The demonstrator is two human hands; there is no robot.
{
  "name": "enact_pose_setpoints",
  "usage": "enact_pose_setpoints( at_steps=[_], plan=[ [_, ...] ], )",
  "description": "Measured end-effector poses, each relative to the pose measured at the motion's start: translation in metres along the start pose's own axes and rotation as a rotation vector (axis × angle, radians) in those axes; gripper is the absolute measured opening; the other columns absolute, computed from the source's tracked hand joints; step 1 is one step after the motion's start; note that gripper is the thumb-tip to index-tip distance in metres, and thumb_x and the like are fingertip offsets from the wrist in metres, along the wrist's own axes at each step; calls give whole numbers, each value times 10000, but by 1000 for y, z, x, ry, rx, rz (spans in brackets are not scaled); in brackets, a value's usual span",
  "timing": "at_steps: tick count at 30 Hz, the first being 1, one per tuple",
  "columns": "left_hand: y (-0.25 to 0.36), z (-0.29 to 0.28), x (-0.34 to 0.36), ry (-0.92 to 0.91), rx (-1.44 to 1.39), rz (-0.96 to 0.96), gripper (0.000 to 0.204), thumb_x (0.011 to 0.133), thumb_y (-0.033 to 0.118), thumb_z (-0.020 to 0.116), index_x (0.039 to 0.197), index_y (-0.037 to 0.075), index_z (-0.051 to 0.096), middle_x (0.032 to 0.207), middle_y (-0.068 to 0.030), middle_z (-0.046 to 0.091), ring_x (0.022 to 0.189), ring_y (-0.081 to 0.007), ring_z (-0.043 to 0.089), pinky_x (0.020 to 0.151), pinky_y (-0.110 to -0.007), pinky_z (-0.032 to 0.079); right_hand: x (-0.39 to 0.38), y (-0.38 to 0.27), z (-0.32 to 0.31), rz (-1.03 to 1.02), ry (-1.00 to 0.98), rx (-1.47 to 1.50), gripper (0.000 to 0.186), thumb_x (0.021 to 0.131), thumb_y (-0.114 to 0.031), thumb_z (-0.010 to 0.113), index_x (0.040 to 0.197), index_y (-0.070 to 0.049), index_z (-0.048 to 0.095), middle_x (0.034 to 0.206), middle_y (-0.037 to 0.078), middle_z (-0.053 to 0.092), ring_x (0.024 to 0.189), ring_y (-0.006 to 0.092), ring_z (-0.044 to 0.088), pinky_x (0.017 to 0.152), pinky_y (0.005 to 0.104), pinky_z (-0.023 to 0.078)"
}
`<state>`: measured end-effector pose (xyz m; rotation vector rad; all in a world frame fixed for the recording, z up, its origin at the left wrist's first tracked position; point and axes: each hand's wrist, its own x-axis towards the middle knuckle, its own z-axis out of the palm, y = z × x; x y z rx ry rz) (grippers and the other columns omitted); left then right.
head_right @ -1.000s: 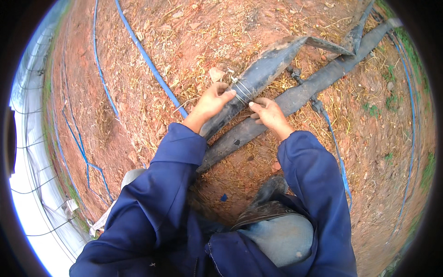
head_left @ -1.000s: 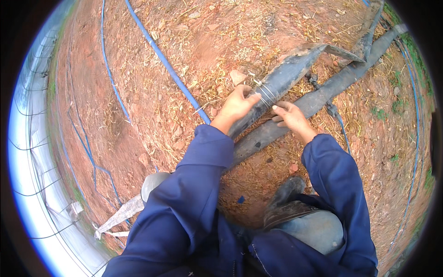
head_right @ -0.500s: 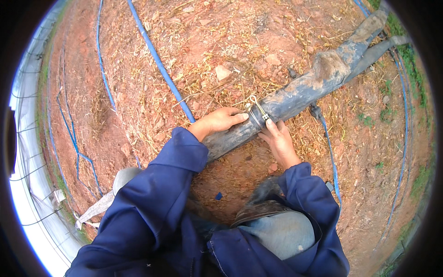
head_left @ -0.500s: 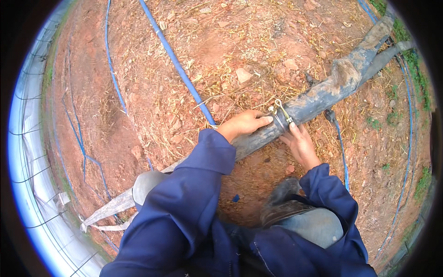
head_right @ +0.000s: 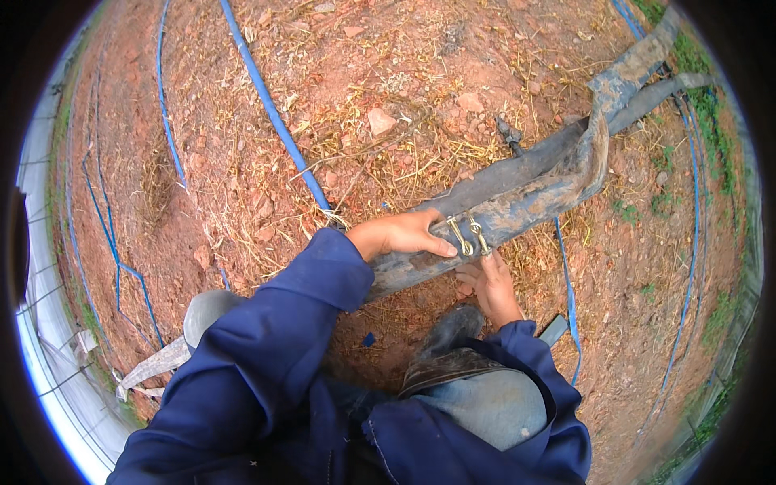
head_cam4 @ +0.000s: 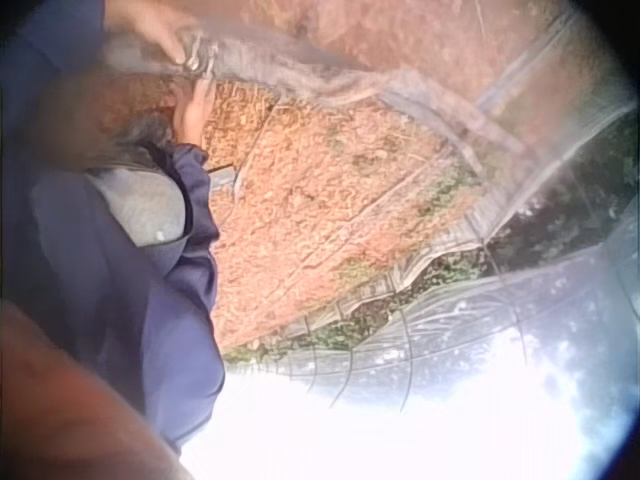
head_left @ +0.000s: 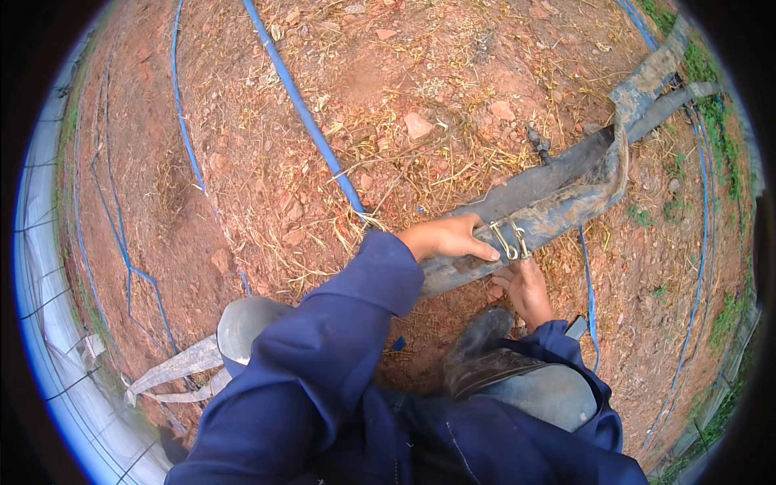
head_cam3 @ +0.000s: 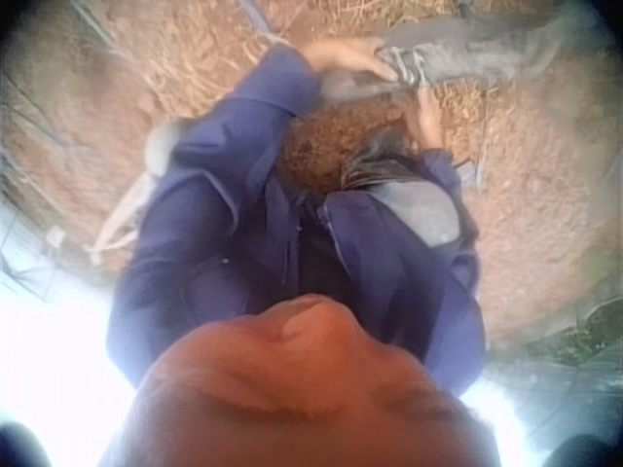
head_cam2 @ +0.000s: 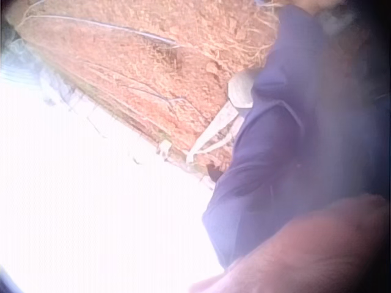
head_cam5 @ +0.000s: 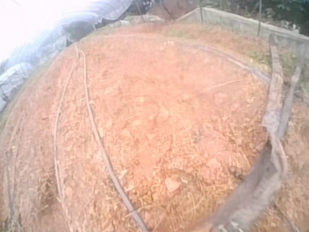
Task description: The person kneels on the ground and uses a tool to tighten a metal clamp around a black pipe. A dog and a puppy are visible nearby. The person continues to adjust the clamp to secure the pipe.
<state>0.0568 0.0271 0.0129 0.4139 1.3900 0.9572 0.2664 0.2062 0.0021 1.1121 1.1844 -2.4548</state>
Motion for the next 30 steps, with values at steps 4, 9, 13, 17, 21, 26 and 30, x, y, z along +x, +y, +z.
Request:
enact_pose_setpoints(
  at_steps=[4,9,13,17,21,26,30],
  plan=[
    [-1,23,0,146,232,40,894,836,493,857,1456,-39,492,1196,-224,698,1132,-324,680,982,-478,536,-18,-17,-7,109,98,-261,411,1090,-394,592,1283,-31,605,1145,160,731,906,236,725,796,353,567],
    [2,78,-11,440,574,-22,853,820,451,844,1452,-11,505,1249,-249,658,1160,-417,657,985,-506,530,-51,-78,-17,79,-28,-589,186,1032,-204,706,922,-57,678,872,85,759,755,130,691,701,274,540],
    [-4,108,-10,573,669,-5,904,792,433,870,1464,-29,480,1244,-216,633,1181,-396,626,999,-494,499,-40,-100,-6,-364,118,-949,182,998,-175,719,917,-19,670,851,81,730,742,160,675,664,334,527],
    [-15,121,-5,648,708,64,916,770,415,889,1459,-32,484,1210,-193,622,1148,-375,611,972,-486,488,-8,-95,13,-469,133,-1402,160,901,-153,779,907,-29,677,823,101,685,709,225,654,658,387,517],
    [-24,129,-5,719,730,119,920,755,409,897,1450,-37,491,1192,-178,606,1125,-364,593,961,-476,476,3,-94,22,-434,100,-1601,227,828,-219,838,835,-59,676,785,111,658,697,302,654,648,430,513],
    [-30,139,-3,746,706,148,944,744,410,902,1470,-29,485,1205,-186,586,1145,-361,559,985,-470,452,7,-102,25,-218,50,-1720,300,825,-298,842,821,-72,646,834,143,708,811,377,703,706,495,533],
    [-32,141,-3,784,656,179,952,734,475,891,1473,4,518,1225,-192,579,1153,-360,548,1002,-464,440,10,-98,25,-203,34,-1767,321,831,-340,833,823,-77,648,844,155,718,830,390,710,722,510,539]
  ],
)
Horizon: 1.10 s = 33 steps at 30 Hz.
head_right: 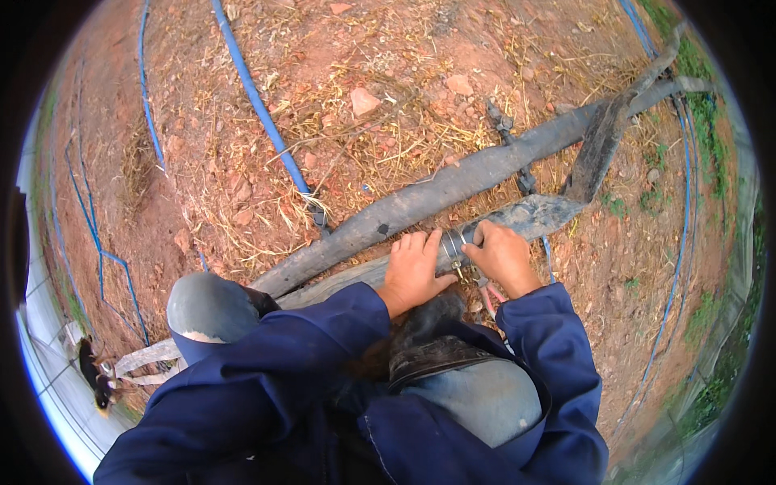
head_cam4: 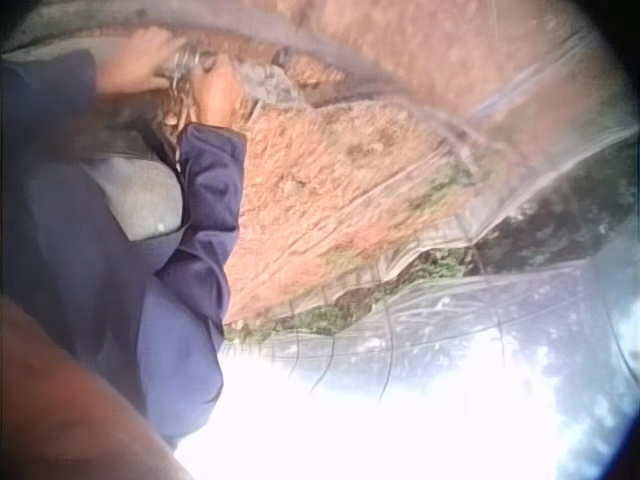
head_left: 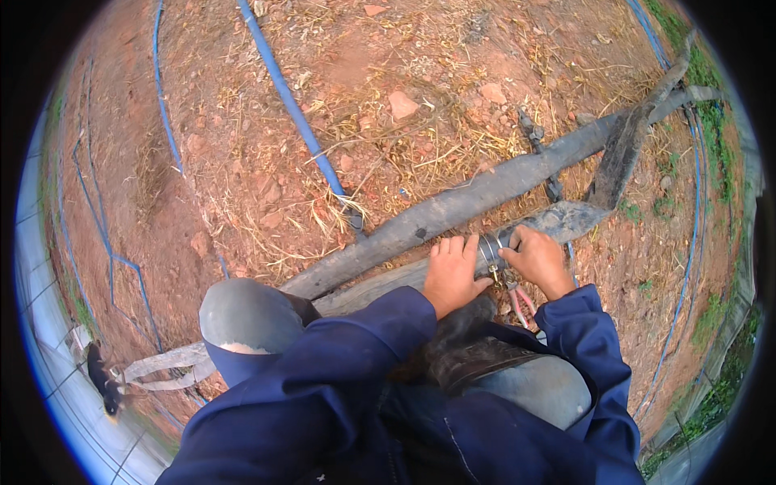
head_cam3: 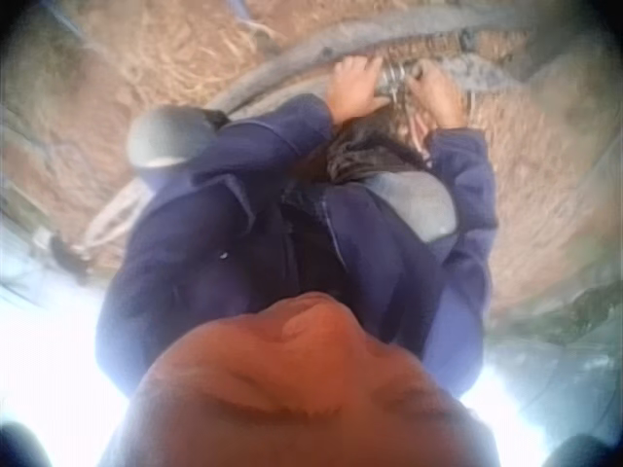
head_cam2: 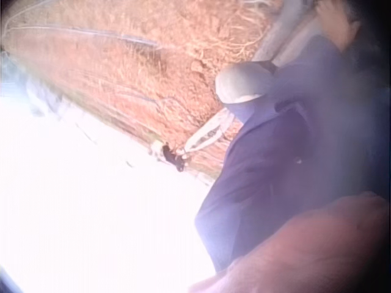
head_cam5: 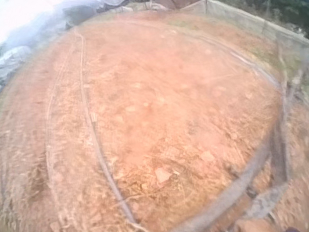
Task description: The person kneels on the ground and uses a tool to tighten a metal clamp around a black pipe. A dog and a puppy are visible nearby. The person continues to adjust the clamp to secure the pipe.
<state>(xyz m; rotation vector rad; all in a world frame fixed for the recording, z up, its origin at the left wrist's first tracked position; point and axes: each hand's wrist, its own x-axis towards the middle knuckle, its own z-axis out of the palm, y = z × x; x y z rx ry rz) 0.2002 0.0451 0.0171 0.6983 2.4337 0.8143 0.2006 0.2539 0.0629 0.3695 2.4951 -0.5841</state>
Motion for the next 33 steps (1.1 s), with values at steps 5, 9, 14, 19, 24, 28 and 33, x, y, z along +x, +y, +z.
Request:
enact_pose_setpoints(
  at_steps=[5,9,14,19,24,28,33],
  plan=[
    [-25,-4,24,-289,-261,-110,898,806,556,824,1485,34,556,1266,-198,573,1225,-386,542,1053,-469,453,0,7,6,20,-41,-20,322,834,-341,826,827,-74,646,854,165,713,853,397,705,751,515,537],
    [-46,0,47,-500,-446,-258,805,893,549,760,1484,35,575,1346,-228,573,1303,-399,552,1103,-450,457,1,10,8,20,-68,-10,325,836,-343,820,826,-71,643,850,163,711,854,398,703,750,515,537],
    [-43,14,58,-593,-459,-303,727,921,541,741,1418,22,633,1314,-266,673,1214,-417,648,1029,-449,512,1,9,8,-3,-79,-66,338,826,-362,818,836,-69,648,853,171,716,873,400,705,749,515,540],
    [-48,17,66,-637,-461,-276,809,861,570,786,1377,-36,646,1271,-285,699,1179,-397,681,1015,-437,521,6,4,5,49,-138,-78,371,800,-398,827,835,-69,662,867,191,725,885,410,710,767,519,552],
    [-42,17,61,-562,-432,-285,874,807,574,808,1411,-29,622,1289,-282,694,1193,-416,670,1038,-430,516,18,2,0,82,-277,-103,346,806,-381,823,838,-63,691,887,189,740,901,411,716,802,517,560],
    [-34,11,59,-568,-391,-293,883,810,581,788,1453,7,596,1349,-270,654,1257,-417,631,1080,-444,494,23,5,-2,54,-318,-94,319,804,-348,831,834,-55,707,874,183,741,906,401,718,811,501,561],
    [-27,7,57,-577,-347,-317,868,832,581,765,1500,63,566,1420,-243,588,1345,-393,566,1126,-461,455,22,8,-2,37,-309,-75,297,794,-320,843,816,-53,715,865,180,743,895,389,721,808,488,562]
  ],
)
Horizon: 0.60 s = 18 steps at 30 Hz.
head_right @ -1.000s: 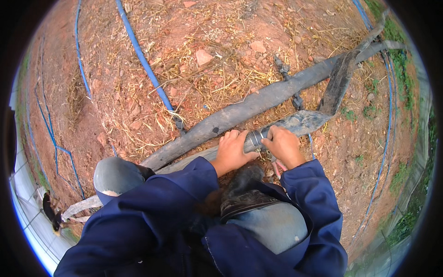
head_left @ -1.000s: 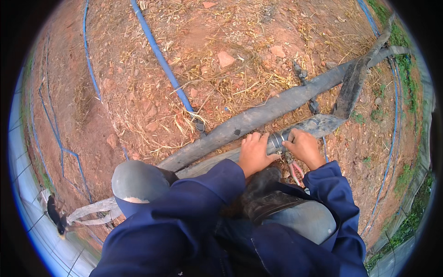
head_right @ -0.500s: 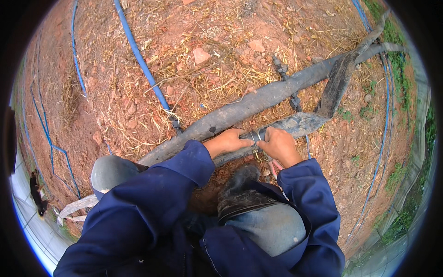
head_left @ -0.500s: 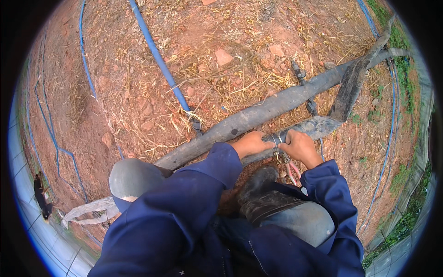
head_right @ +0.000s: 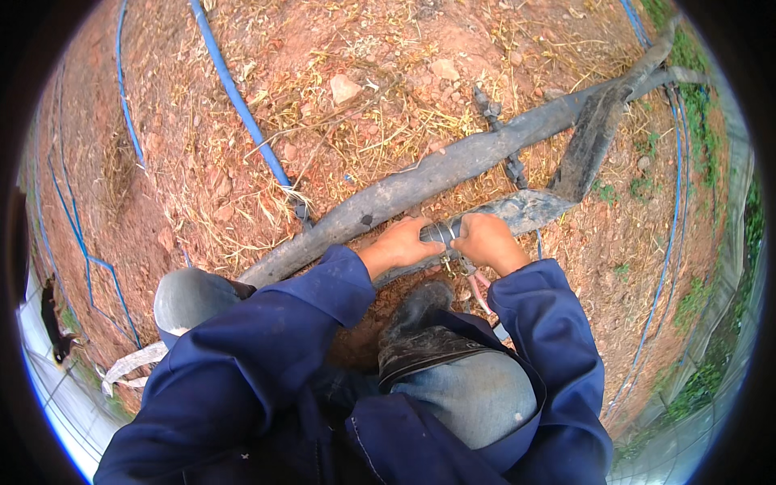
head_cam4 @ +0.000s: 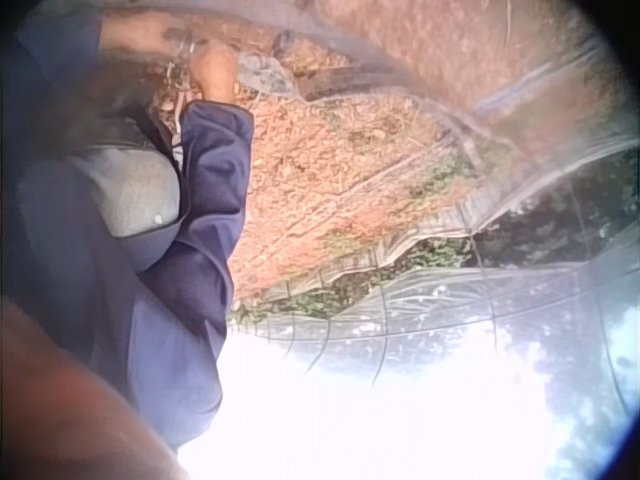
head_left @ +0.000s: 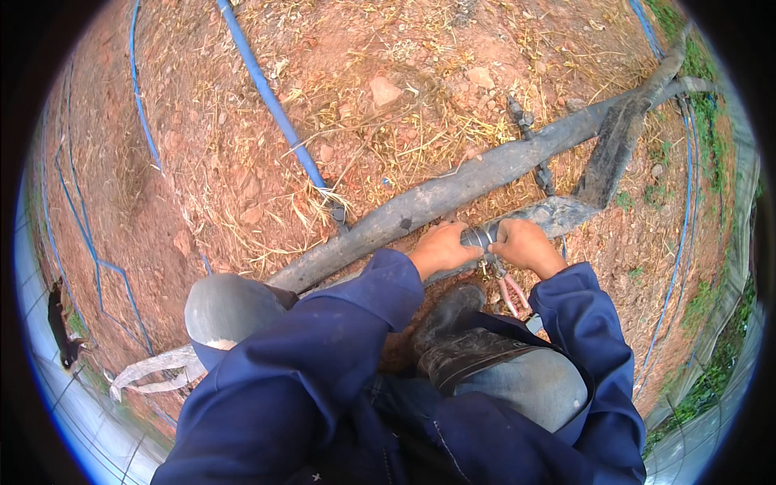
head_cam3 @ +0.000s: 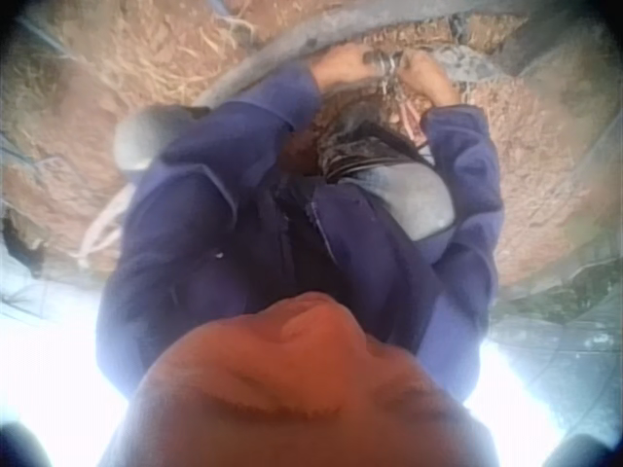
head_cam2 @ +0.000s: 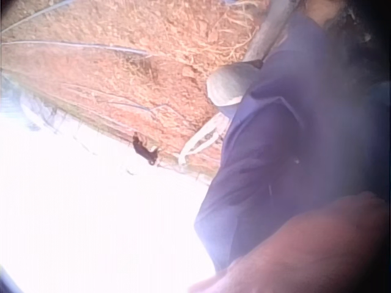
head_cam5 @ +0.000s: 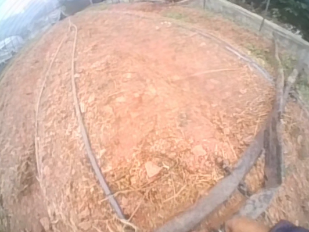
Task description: The person kneels on the ground and uses a tool to tighten a metal clamp around a black pipe. A dog and a puppy are visible nearby. The person continues to adjust the clamp to secure the pipe.
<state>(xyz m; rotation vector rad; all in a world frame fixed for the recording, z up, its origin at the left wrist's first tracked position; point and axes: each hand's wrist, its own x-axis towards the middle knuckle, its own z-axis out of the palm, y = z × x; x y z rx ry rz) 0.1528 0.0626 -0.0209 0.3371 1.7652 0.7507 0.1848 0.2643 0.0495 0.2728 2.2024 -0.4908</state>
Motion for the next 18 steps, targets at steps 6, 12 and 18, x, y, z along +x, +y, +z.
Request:
enact_pose_setpoints(
  at_steps=[6,12,18],
  plan=[
    [8,5,-4,124,-17,7,790,794,561,787,1419,101,641,1350,-209,644,1287,-395,607,1072,-480,493,4,2,1,-9,-11,17,283,787,-304,852,812,-56,719,859,180,745,873,387,722,799,477,566],
    [-9,-1,5,34,-80,170,807,801,502,842,1443,63,625,1352,-234,624,1271,-392,607,1090,-443,485,-4,2,7,34,35,56,296,793,-308,854,854,-62,702,853,175,739,868,381,722,799,471,564],
    [-30,9,2,158,-148,360,755,784,449,877,1391,59,655,1232,-244,697,1157,-378,679,1002,-444,536,-17,-2,7,-90,52,68,435,767,-350,880,951,-48,627,911,202,718,904,407,709,803,488,561]
  ],
)
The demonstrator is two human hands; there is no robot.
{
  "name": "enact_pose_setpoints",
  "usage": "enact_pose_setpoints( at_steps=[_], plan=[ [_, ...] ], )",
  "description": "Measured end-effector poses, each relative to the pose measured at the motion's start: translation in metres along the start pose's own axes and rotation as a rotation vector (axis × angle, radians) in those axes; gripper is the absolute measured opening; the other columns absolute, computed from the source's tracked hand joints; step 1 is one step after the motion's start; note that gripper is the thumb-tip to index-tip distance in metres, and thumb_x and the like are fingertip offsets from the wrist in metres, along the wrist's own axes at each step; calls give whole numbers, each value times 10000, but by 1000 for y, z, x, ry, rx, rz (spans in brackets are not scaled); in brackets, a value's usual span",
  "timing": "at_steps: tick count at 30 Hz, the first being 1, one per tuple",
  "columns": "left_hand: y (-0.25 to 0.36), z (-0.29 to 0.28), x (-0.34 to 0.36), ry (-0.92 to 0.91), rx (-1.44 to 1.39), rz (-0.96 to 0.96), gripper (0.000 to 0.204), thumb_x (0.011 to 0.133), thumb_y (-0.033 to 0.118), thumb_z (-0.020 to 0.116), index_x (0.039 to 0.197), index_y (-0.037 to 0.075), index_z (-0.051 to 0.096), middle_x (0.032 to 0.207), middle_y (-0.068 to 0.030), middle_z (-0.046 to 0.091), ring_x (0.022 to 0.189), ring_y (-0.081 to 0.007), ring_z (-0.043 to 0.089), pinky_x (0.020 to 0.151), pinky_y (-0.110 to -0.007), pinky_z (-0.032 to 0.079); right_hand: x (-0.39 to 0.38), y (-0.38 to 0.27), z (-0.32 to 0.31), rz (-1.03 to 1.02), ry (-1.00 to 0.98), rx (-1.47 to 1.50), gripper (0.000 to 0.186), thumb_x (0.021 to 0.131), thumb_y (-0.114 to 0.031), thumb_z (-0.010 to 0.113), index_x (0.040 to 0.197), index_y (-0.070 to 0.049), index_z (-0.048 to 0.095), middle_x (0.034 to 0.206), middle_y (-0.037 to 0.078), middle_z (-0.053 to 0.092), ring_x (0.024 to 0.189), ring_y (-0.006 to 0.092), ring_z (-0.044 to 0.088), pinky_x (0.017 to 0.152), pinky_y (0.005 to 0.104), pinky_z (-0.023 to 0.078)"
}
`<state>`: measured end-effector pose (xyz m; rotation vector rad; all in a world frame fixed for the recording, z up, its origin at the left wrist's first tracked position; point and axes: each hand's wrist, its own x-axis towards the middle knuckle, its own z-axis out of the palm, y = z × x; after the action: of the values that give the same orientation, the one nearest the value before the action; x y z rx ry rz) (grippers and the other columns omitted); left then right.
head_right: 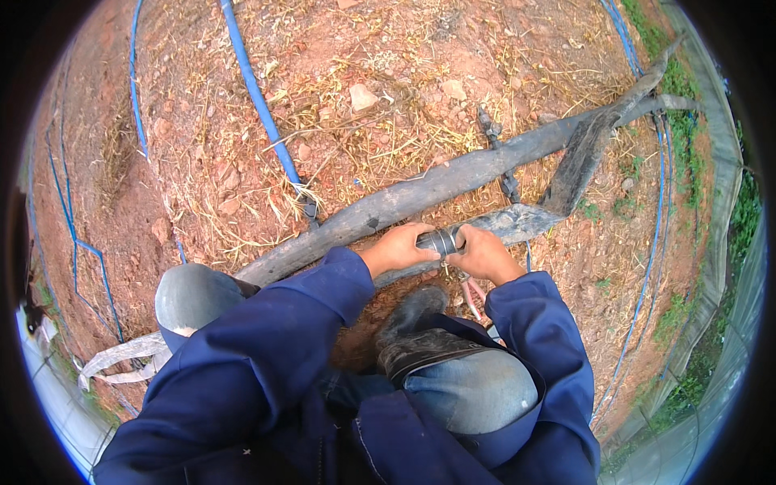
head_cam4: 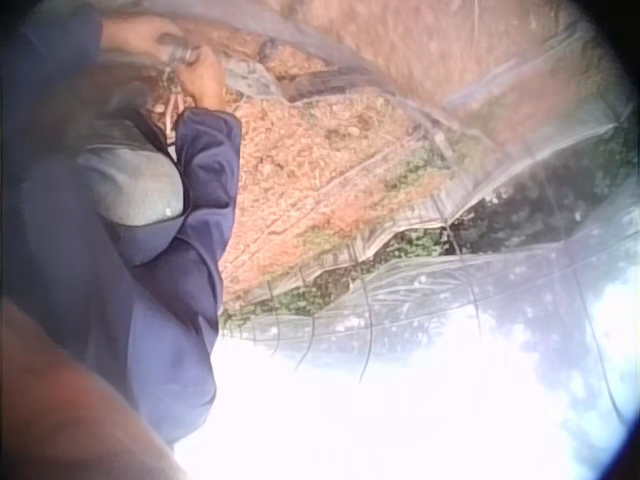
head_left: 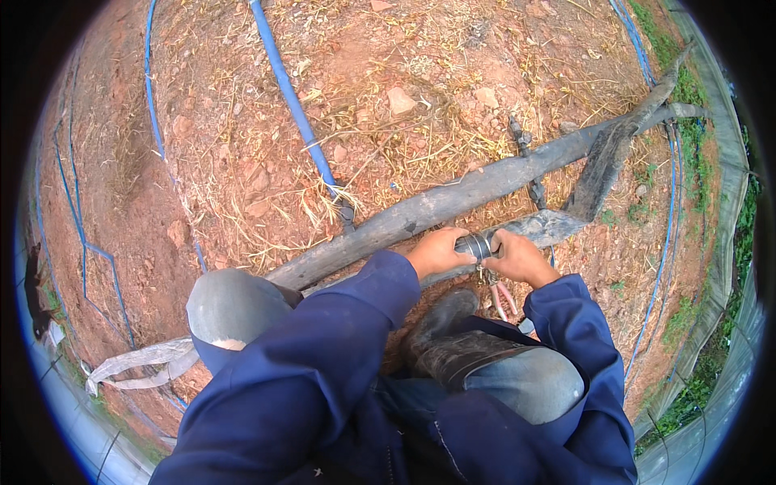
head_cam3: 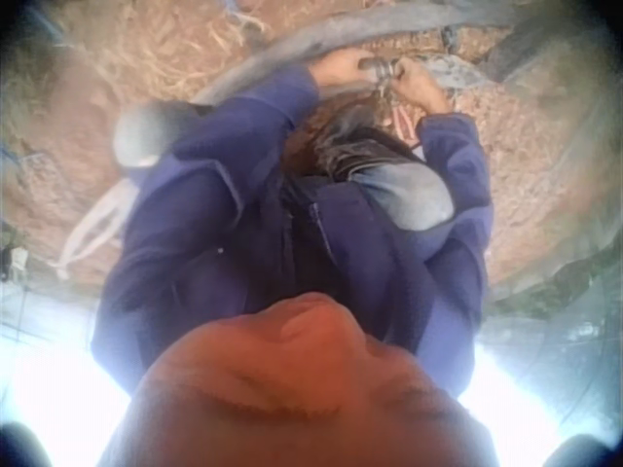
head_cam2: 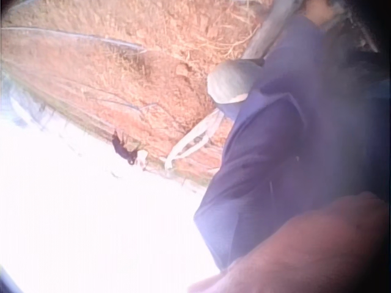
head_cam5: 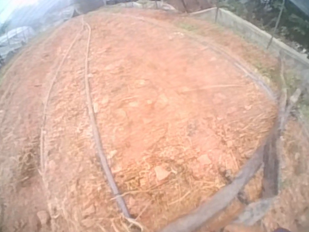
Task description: The person kneels on the ground and uses a tool to tighten a metal clamp around a black pipe. A dog and a puppy are visible nearby. The person continues to adjust the clamp to secure the pipe.
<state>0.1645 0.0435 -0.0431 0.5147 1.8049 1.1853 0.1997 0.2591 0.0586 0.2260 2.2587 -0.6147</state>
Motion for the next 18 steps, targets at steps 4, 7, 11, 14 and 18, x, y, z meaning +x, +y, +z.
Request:
enact_pose_setpoints(
  at_steps=[4,7,11,14,18],
  plan=[
    [3,4,-4,62,7,-16,703,813,409,870,1375,46,654,1223,-225,715,1128,-372,699,986,-442,547,-5,-4,6,-78,74,-86,522,744,-377,894,1014,-40,600,976,233,703,936,430,699,815,501,561],
    [-1,-1,-1,-12,-200,-49,584,889,292,852,1370,37,640,1217,-173,736,1100,-306,717,962,-416,561,-6,-4,12,-59,74,-98,554,743,-390,890,1042,-37,586,997,244,692,950,444,694,829,510,560],
    [-11,-5,8,-107,-419,-38,423,960,132,793,1332,13,632,1199,-131,723,1093,-203,680,960,-384,561,-7,-2,15,-18,72,-70,569,747,-403,883,1052,-35,573,1019,252,678,961,451,689,843,523,556],
    [-12,-3,13,-95,-334,-7,451,939,170,817,1311,8,620,1208,-148,706,1110,-212,673,974,-384,553,-10,-3,17,1,86,-47,560,751,-401,877,1050,-40,571,1027,247,668,965,445,687,845,529,553],
    [-2,0,23,-74,-198,-42,575,857,241,845,1312,-1,592,1216,-176,686,1114,-257,674,985,-399,543,-16,-6,19,-31,148,-40,529,758,-373,875,1047,-48,576,1018,228,658,956,435,686,834,524,553]
  ],
)
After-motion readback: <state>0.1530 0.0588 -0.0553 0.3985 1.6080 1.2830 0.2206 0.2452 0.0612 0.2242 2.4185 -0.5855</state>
